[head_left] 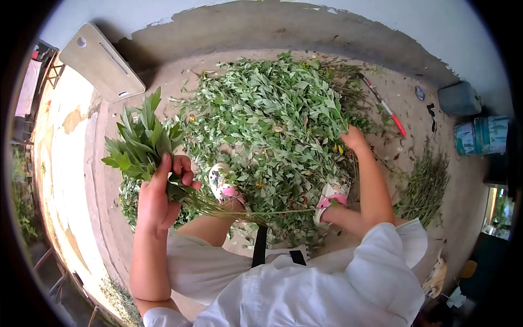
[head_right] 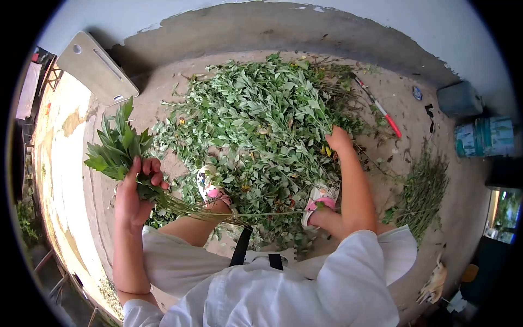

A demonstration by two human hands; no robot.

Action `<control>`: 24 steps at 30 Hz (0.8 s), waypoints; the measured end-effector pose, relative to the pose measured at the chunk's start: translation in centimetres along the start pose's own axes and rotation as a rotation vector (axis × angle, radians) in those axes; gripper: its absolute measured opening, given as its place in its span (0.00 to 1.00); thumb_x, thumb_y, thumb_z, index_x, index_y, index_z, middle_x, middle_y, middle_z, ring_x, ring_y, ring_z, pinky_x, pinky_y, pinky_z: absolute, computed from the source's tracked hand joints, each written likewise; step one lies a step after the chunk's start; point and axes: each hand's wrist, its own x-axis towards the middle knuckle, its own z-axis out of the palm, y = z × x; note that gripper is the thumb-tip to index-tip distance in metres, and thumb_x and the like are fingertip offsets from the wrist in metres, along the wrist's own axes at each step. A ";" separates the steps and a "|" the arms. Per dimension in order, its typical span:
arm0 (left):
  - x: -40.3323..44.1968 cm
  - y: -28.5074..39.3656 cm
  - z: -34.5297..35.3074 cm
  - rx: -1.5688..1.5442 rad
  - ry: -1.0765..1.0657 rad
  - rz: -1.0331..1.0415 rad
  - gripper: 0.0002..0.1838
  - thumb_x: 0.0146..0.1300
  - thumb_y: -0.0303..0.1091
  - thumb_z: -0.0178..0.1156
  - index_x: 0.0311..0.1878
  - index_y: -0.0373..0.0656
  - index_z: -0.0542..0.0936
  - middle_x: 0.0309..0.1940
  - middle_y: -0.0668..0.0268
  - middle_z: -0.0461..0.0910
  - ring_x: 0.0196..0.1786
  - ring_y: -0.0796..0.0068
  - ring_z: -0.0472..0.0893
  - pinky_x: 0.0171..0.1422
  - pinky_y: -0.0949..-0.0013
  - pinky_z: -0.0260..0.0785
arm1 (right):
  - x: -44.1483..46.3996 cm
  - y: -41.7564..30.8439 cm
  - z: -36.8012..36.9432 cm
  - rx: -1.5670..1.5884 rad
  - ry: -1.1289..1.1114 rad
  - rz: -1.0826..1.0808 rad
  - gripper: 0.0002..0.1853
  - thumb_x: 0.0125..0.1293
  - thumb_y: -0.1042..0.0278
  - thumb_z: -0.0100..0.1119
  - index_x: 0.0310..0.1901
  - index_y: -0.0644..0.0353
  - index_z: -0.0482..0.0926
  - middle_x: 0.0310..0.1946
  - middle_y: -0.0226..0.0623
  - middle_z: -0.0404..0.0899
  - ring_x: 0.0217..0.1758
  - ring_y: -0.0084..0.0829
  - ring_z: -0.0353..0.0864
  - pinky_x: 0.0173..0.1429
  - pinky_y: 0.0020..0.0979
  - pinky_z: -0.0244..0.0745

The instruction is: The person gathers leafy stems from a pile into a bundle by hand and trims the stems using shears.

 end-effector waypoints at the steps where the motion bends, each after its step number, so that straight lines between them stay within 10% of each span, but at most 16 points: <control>1: 0.0 0.0 0.1 0.010 0.007 -0.001 0.15 0.63 0.42 0.49 0.27 0.41 0.65 0.29 0.65 0.68 0.27 0.76 0.67 0.35 0.67 0.69 | -0.3 -0.3 0.4 0.196 0.140 -0.037 0.17 0.56 0.60 0.56 0.37 0.68 0.72 0.28 0.42 0.75 0.27 0.32 0.75 0.35 0.33 0.70; 3: 0.3 -0.1 0.0 0.024 0.004 -0.002 0.15 0.63 0.41 0.49 0.27 0.41 0.64 0.29 0.64 0.67 0.27 0.76 0.67 0.35 0.67 0.69 | 0.4 -0.2 1.2 0.805 0.117 -0.062 0.17 0.58 0.63 0.56 0.41 0.70 0.68 0.25 0.38 0.75 0.23 0.25 0.74 0.30 0.26 0.71; 7: 0.6 -0.1 0.1 0.020 0.021 -0.015 0.15 0.64 0.42 0.47 0.26 0.41 0.64 0.29 0.65 0.67 0.27 0.76 0.67 0.35 0.67 0.69 | 0.2 -1.6 1.5 1.048 -0.269 -0.021 0.21 0.60 0.56 0.54 0.43 0.68 0.70 0.31 0.42 0.76 0.30 0.30 0.76 0.36 0.29 0.71; 9: 0.7 -0.1 0.2 0.029 0.024 -0.019 0.15 0.64 0.42 0.47 0.26 0.41 0.64 0.29 0.65 0.67 0.27 0.76 0.67 0.35 0.67 0.70 | 2.9 -0.5 2.9 0.143 0.041 0.187 0.19 0.61 0.55 0.52 0.45 0.64 0.71 0.38 0.44 0.74 0.39 0.37 0.75 0.44 0.34 0.70; 10: 0.7 -0.1 0.2 0.041 0.029 -0.021 0.15 0.64 0.42 0.47 0.26 0.41 0.64 0.29 0.65 0.67 0.27 0.76 0.66 0.35 0.67 0.70 | 2.9 -0.3 3.5 0.142 0.044 0.191 0.19 0.61 0.55 0.52 0.45 0.64 0.71 0.38 0.44 0.74 0.39 0.37 0.75 0.44 0.34 0.70; 12: 0.7 -0.1 0.4 0.041 0.034 -0.025 0.15 0.64 0.42 0.47 0.26 0.41 0.63 0.29 0.65 0.67 0.27 0.76 0.67 0.34 0.67 0.70 | 2.3 -0.3 5.1 -0.213 0.924 -0.021 0.17 0.60 0.58 0.52 0.44 0.63 0.72 0.41 0.46 0.71 0.43 0.43 0.71 0.48 0.38 0.67; 13: 0.7 -0.1 0.4 0.050 0.030 -0.024 0.15 0.64 0.42 0.47 0.26 0.41 0.64 0.29 0.64 0.67 0.27 0.76 0.67 0.34 0.67 0.70 | 1.7 -1.3 4.3 -0.140 0.993 -0.096 0.14 0.60 0.63 0.52 0.43 0.63 0.72 0.40 0.44 0.71 0.42 0.42 0.72 0.48 0.38 0.69; 16: 0.8 -0.1 0.7 0.063 0.021 -0.026 0.16 0.64 0.42 0.47 0.26 0.41 0.64 0.29 0.64 0.67 0.27 0.76 0.67 0.34 0.67 0.71 | 1.7 -2.6 3.2 0.127 0.555 -0.178 0.11 0.59 0.67 0.50 0.43 0.61 0.73 0.41 0.42 0.72 0.43 0.41 0.72 0.48 0.36 0.70; 24: 0.8 -0.1 1.3 0.075 0.066 -0.069 0.16 0.63 0.42 0.48 0.26 0.41 0.63 0.29 0.64 0.67 0.27 0.75 0.67 0.34 0.66 0.71 | 3.4 -5.3 4.5 -0.125 0.328 -0.177 0.11 0.61 0.67 0.48 0.43 0.59 0.76 0.38 0.44 0.75 0.41 0.42 0.74 0.44 0.37 0.70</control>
